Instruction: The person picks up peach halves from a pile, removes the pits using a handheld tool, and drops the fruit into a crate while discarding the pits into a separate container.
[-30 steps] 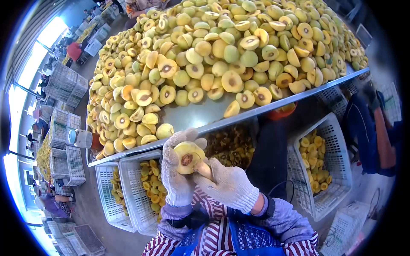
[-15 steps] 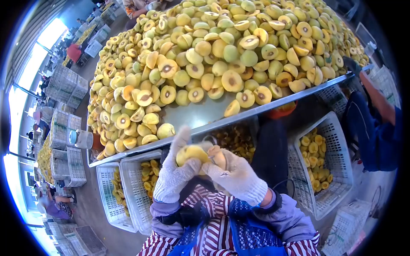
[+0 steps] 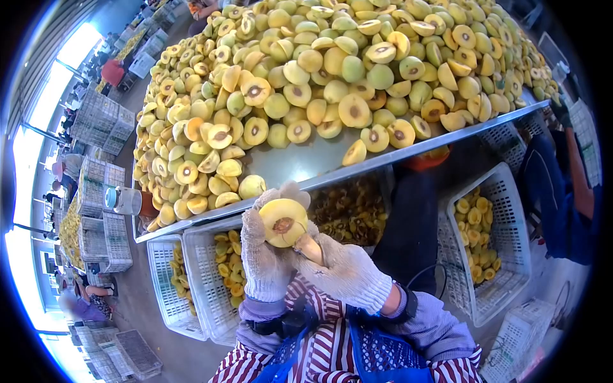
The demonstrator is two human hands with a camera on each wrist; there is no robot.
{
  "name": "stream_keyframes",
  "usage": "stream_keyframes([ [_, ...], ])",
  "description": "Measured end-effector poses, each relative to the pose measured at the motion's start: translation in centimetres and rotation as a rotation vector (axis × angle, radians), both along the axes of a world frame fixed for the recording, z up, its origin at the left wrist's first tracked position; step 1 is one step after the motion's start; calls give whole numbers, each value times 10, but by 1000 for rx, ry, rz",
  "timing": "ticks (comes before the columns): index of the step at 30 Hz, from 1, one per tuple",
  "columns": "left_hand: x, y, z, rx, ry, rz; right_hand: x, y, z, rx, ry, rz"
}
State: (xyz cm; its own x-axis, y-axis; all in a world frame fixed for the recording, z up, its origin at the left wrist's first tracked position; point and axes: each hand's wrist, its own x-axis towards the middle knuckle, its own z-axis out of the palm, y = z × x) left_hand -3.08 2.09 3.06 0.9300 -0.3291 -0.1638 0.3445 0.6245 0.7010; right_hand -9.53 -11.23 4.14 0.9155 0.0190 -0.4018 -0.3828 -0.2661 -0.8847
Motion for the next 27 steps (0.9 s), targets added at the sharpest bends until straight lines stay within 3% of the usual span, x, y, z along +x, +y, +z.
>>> stream_keyframes([
  [7, -8, -12, -2, 88, -98, 98, 3, -1, 3, -30, 39, -7],
  [10, -13, -15, 2, 214, -234, 122, 0, -1, -7, 120, -35, -18],
  [13, -16, -18, 12, 333, -366, 116, 2, -4, -5, 237, 22, 42],
  [16, -9, -14, 15, 361, -474, 62, 2, -7, 11, 639, 216, 2],
  [19, -11, -15, 6, 518, -680, 117, 4, -16, 23, 722, 259, 7],
  [20, -11, -15, 7, 534, -676, 100, 3, -25, 20, 791, 290, 94],
  [23, -7, -10, 17, 450, -489, -68, 4, -17, 30, 701, 333, 26],
  [24, -16, -23, 18, 271, -274, 78, 2, -13, 25, 682, 278, -2],
  [27, -16, -27, 21, 185, -210, 105, 1, -7, 21, 405, 200, -3],
])
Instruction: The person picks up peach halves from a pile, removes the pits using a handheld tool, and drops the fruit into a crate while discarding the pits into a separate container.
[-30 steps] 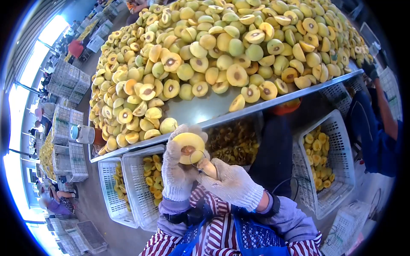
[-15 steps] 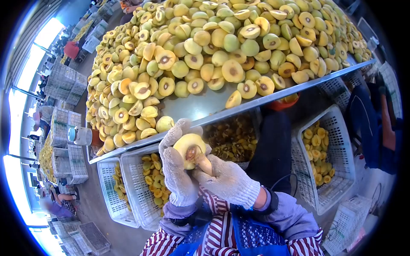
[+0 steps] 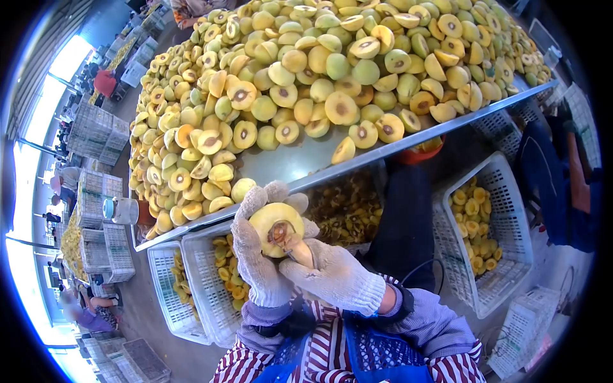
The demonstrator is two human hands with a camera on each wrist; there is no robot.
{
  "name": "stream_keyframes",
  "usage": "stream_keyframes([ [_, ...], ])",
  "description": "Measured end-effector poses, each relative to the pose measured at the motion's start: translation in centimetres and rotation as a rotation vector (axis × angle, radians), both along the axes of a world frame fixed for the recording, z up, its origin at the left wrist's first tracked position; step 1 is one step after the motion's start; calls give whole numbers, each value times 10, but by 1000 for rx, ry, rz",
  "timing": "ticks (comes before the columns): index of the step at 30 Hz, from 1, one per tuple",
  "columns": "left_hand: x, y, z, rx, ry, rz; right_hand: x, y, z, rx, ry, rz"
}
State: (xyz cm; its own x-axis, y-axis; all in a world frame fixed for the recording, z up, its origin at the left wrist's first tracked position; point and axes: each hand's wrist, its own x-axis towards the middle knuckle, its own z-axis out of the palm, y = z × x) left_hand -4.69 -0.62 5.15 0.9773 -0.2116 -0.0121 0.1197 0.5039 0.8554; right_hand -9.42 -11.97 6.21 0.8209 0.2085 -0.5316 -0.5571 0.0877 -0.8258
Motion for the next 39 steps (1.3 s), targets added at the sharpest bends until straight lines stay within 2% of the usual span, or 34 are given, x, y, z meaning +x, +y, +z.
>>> stream_keyframes([
  [3, -2, -3, -5, -43, 20, 19, -4, 3, -16, -122, -77, -14],
  [6, -2, 2, -13, 60, -123, 1, -7, 4, -21, -105, -103, -49],
  [9, -5, -1, -17, 235, -337, 94, -9, 5, -26, -72, -179, -80],
  [12, 8, 16, -2, 222, -243, -151, -5, 1, -2, 320, 95, -28],
  [13, 12, 14, 0, 148, -229, -165, -2, -2, 7, 298, 123, -4],
  [16, 16, 14, -5, 235, -302, -161, -4, -15, -11, 505, 153, 159],
  [20, 31, 20, 8, 356, -374, -337, -13, -13, -26, 926, 280, 141],
  [23, 37, 16, 8, 295, -489, -385, -21, -14, -32, 1077, 275, 121],
  [26, 49, 13, -5, 360, -798, -345, -15, -17, -21, 1015, 222, 182],
  [30, 24, 5, 4, -54, -50, -469, -14, -16, -25, 1134, 170, 189],
  [31, 23, 5, 7, 9, -61, -473, -14, -16, -26, 1126, 185, 165],
  [34, 19, 1, 15, -31, 135, -402, -16, -18, -27, 1111, 228, 121],
  [35, 18, 0, 18, 4, 106, -371, -16, -19, -28, 1115, 237, 123],
  [38, 29, 3, -3, 304, -387, -315, -18, -18, -34, 1166, 224, 124],
  [39, 33, 3, -6, 306, -428, -308, -19, -17, -36, 1192, 214, 124],
])
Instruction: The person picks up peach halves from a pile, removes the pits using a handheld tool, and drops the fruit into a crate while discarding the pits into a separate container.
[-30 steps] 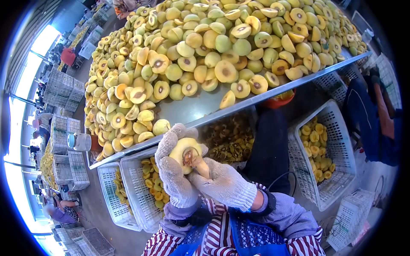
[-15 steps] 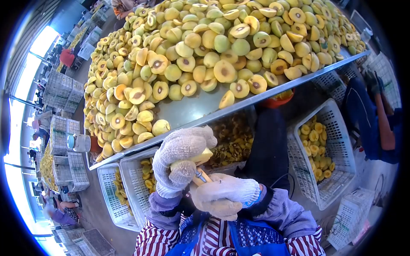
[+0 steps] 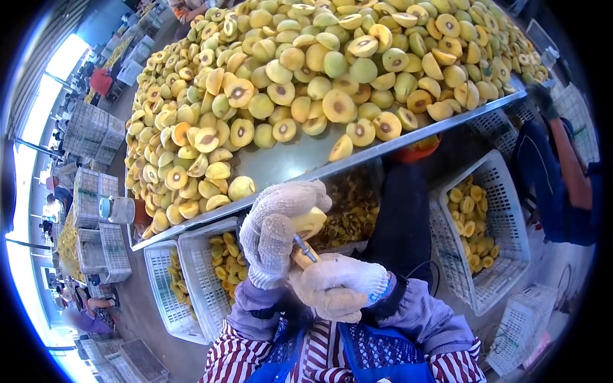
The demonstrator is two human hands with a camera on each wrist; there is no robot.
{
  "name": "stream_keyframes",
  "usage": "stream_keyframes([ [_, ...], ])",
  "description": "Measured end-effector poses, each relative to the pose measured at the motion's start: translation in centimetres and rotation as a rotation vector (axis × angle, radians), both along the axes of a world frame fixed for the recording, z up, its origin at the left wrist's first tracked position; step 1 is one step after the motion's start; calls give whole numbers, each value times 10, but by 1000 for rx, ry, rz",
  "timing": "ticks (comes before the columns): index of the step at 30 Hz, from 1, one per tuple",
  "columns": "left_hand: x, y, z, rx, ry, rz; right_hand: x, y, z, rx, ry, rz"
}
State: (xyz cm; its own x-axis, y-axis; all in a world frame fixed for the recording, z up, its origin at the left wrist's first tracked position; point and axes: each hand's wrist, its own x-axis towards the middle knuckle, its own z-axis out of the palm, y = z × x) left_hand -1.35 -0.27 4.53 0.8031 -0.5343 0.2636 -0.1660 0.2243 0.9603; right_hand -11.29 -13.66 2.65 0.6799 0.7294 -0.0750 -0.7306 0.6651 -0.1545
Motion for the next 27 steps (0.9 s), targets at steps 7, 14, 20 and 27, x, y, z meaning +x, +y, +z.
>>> stream_keyframes([
  [7, -18, -17, 13, -443, 811, 26, -5, 13, -29, 178, -61, -70],
  [14, 1, 6, -20, -489, 804, 101, -4, -5, -9, -60, -119, -37],
  [20, 8, 52, -32, -442, 673, 296, 14, -7, 4, -478, -49, 84],
  [27, 31, 179, -77, 1298, -700, 966, 27, -10, -6, -918, -56, 212],
])
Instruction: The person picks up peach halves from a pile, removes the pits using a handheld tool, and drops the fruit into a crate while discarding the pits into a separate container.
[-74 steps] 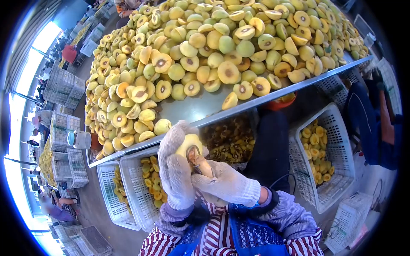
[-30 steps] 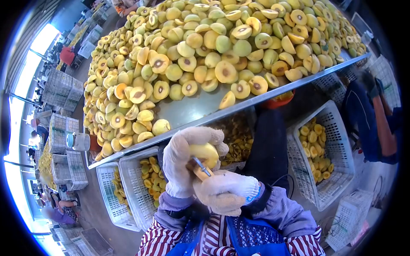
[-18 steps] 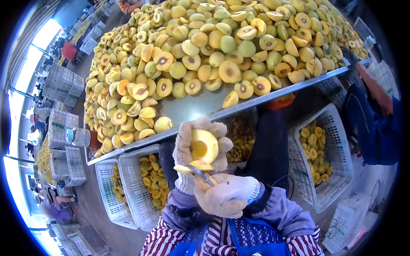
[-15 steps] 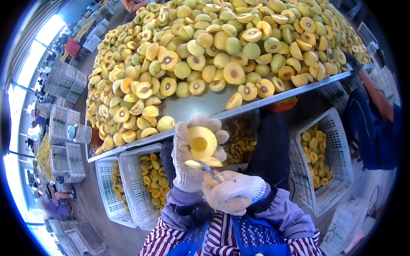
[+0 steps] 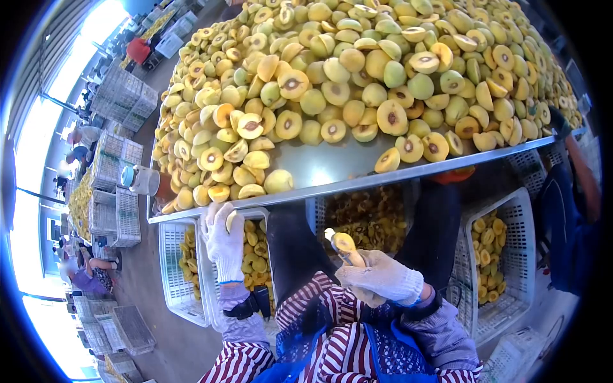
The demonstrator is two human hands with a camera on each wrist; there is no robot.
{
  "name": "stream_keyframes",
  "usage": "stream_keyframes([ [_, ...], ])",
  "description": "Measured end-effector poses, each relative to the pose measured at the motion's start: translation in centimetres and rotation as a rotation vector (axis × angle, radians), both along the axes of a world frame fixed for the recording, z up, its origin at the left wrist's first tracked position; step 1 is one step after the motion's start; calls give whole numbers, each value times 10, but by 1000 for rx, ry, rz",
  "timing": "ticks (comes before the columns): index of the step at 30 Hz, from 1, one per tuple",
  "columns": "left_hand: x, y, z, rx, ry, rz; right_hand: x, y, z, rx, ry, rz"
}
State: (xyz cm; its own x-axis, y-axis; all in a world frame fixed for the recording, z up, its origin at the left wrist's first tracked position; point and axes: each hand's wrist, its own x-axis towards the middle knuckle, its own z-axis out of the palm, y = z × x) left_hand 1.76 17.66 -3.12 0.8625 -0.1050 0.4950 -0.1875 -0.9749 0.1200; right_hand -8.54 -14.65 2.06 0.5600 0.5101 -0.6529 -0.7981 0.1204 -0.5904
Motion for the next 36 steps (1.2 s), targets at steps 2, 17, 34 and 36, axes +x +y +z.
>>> stream_keyframes([
  [2, 13, -27, 12, -65, -86, -63, 8, 9, 0, -137, 33, 19],
  [17, 167, -154, -26, 229, 641, -208, 20, 4, -10, -233, 24, -45],
  [34, 99, -132, -17, -767, 934, -334, 18, 11, -25, -749, -364, 28],
  [36, 79, -134, 5, -1151, 992, -462, 14, 8, -31, -943, -559, 38],
])
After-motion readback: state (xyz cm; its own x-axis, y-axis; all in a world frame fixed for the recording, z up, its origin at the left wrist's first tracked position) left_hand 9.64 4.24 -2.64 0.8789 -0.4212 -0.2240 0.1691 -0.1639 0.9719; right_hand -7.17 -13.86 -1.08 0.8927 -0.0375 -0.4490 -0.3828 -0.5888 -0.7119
